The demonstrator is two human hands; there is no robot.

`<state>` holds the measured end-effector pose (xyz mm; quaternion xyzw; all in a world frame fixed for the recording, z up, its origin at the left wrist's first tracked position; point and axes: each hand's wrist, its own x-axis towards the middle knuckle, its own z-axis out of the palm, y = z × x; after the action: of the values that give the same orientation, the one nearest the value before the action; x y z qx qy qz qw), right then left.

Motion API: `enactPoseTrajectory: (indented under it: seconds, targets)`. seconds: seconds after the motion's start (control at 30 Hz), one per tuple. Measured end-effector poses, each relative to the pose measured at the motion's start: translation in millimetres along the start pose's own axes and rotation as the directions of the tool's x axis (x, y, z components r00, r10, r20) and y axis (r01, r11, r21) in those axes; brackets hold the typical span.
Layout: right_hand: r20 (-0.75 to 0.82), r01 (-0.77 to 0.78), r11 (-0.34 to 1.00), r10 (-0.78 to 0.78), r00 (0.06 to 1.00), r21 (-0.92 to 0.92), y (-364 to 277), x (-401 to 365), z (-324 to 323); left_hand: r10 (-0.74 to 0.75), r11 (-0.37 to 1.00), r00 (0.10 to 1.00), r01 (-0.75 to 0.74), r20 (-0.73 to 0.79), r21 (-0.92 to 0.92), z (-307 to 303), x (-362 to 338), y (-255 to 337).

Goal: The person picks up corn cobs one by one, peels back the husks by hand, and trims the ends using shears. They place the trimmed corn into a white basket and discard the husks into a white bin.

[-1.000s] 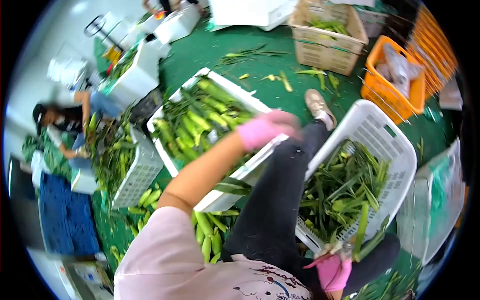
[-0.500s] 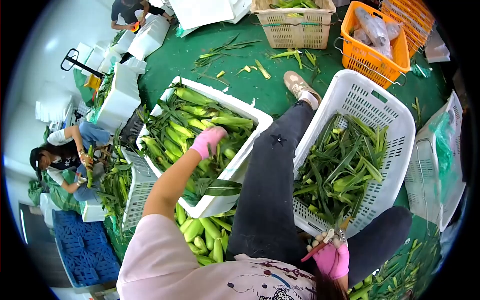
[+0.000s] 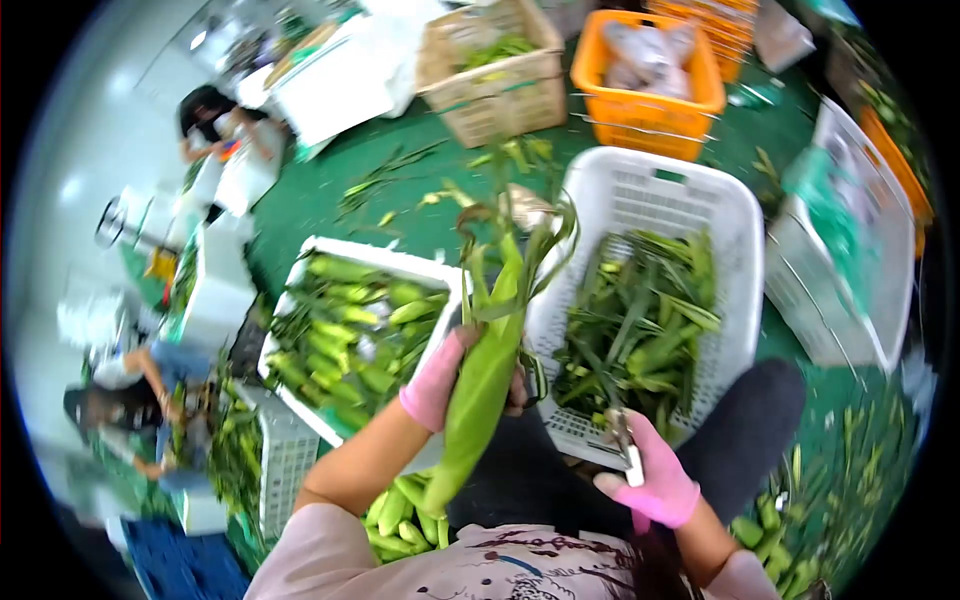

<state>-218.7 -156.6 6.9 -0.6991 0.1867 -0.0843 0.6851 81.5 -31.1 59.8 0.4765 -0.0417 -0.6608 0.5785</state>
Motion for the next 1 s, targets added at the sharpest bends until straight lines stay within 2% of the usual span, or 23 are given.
enactPoseTrajectory:
  seconds: [0.03,0.07,0.13,0.17,0.2,0.27,0.3,0.37,0.4,0.47,0.5,0.53,0.57,0.6,0.63,0.67,0.7,0.73,0.77,0.8,0.87,0.9,1.0]
  targets:
    - [0.025,-0.041,0.998,0.039,0.999,0.057,-6.7,2.5,-6.3,-0.042,0.999,0.999,0.041,0.027,0.035,4.7,14.5,-14.6]
    - [0.049,-0.191,0.976,0.187,0.981,0.105,-16.5,2.1,-14.0,-0.081,0.995,0.997,0.082,-0.020,0.054,18.1,18.2,-25.8]
    - [0.000,-0.178,0.984,0.178,0.984,0.010,-20.2,5.3,-26.3,-0.017,0.964,0.990,-0.021,0.140,0.265,25.4,26.4,-42.2]
    - [-0.011,-0.219,0.976,0.219,0.976,-0.001,-12.5,5.7,-29.3,0.042,0.955,0.983,-0.091,0.177,0.282,26.2,29.5,-52.4]
    - [-0.013,-0.173,0.979,0.173,0.985,-0.104,-6.8,10.3,-33.3,0.059,0.939,0.995,-0.085,0.087,0.334,46.3,22.1,-51.4]
    - [0.010,-0.215,0.973,0.217,0.976,-0.079,-10.7,11.3,-44.5,0.194,0.748,0.974,-0.226,0.119,0.624,45.1,27.2,-64.9]
    - [0.036,-0.209,0.972,0.214,0.976,-0.107,-9.7,12.3,-48.0,0.184,0.704,0.974,-0.224,0.132,0.674,46.6,25.3,-67.8]
    - [0.068,-0.158,0.974,0.170,0.983,-0.163,-8.4,13.8,-54.3,0.165,0.605,0.974,-0.223,0.153,0.765,48.7,16.8,-68.3]
    - [0.060,0.120,0.929,-0.105,0.993,-0.351,8.3,18.2,-58.0,0.148,0.508,0.974,-0.225,0.173,0.832,51.1,13.1,-65.2]
    - [0.044,0.153,0.924,-0.148,0.988,-0.351,17.2,16.3,-58.1,0.107,0.293,0.972,-0.231,0.209,0.928,56.5,9.7,-53.7]
    - [0.035,0.170,0.920,-0.169,0.985,-0.352,13.3,17.3,-57.8,0.029,0.347,0.984,-0.173,0.174,0.922,55.9,9.5,-49.4]
    - [0.071,0.232,0.868,-0.224,0.972,-0.440,7.3,18.8,-58.4,-0.016,0.499,0.986,-0.137,0.167,0.856,51.4,9.5,-47.6]
    - [0.123,-0.073,0.965,0.107,0.987,-0.251,-14.0,12.4,-61.6,-0.058,0.637,0.984,-0.092,0.167,0.765,45.0,11.1,-47.0]
    - [0.162,-0.412,0.905,0.425,0.891,-0.110,-35.2,5.8,-64.7,-0.090,0.756,0.980,-0.047,0.175,0.653,42.5,13.8,-45.2]
    - [0.121,-0.350,0.914,0.331,0.936,0.206,-29.7,-2.5,-56.5,-0.040,0.809,0.970,-0.111,0.241,0.578,46.1,17.6,-43.0]
    - [0.056,-0.242,0.832,0.247,0.967,0.499,-23.2,-11.7,-47.7,0.022,0.856,0.968,-0.147,0.249,0.496,33.7,23.8,-50.1]
    - [0.063,-0.357,0.723,0.400,0.914,0.591,-31.0,-19.0,-44.2,0.006,0.915,0.972,-0.100,0.235,0.390,35.1,24.9,-46.6]
    - [-0.073,-0.096,0.680,0.215,0.974,0.727,-9.0,-21.5,-30.5,-0.006,0.960,0.975,-0.056,0.222,0.275,37.6,27.4,-42.2]
    - [-0.045,-0.115,0.638,0.228,0.973,0.762,-11.4,-28.4,-26.3,0.142,0.966,0.970,-0.179,0.199,0.184,46.6,32.0,-43.5]
    - [-0.016,-0.137,0.592,0.247,0.969,0.794,-14.6,-35.9,-20.9,0.244,0.969,0.961,-0.247,0.128,0.003,58.2,33.1,-40.2]
    - [-0.035,-0.130,0.671,0.226,0.973,0.730,-11.4,-44.9,2.3,0.436,0.886,0.897,-0.442,-0.073,-0.142,55.5,54.0,-40.6]
    - [-0.024,-0.132,0.727,0.199,0.980,0.674,-7.7,-49.8,13.1,0.485,0.846,0.872,-0.488,-0.069,-0.214,53.0,60.4,-35.2]
    - [0.015,-0.182,0.818,0.208,0.978,0.546,2.8,-50.5,32.1,0.588,0.723,0.764,-0.644,-0.267,-0.249,63.5,75.9,-41.7]
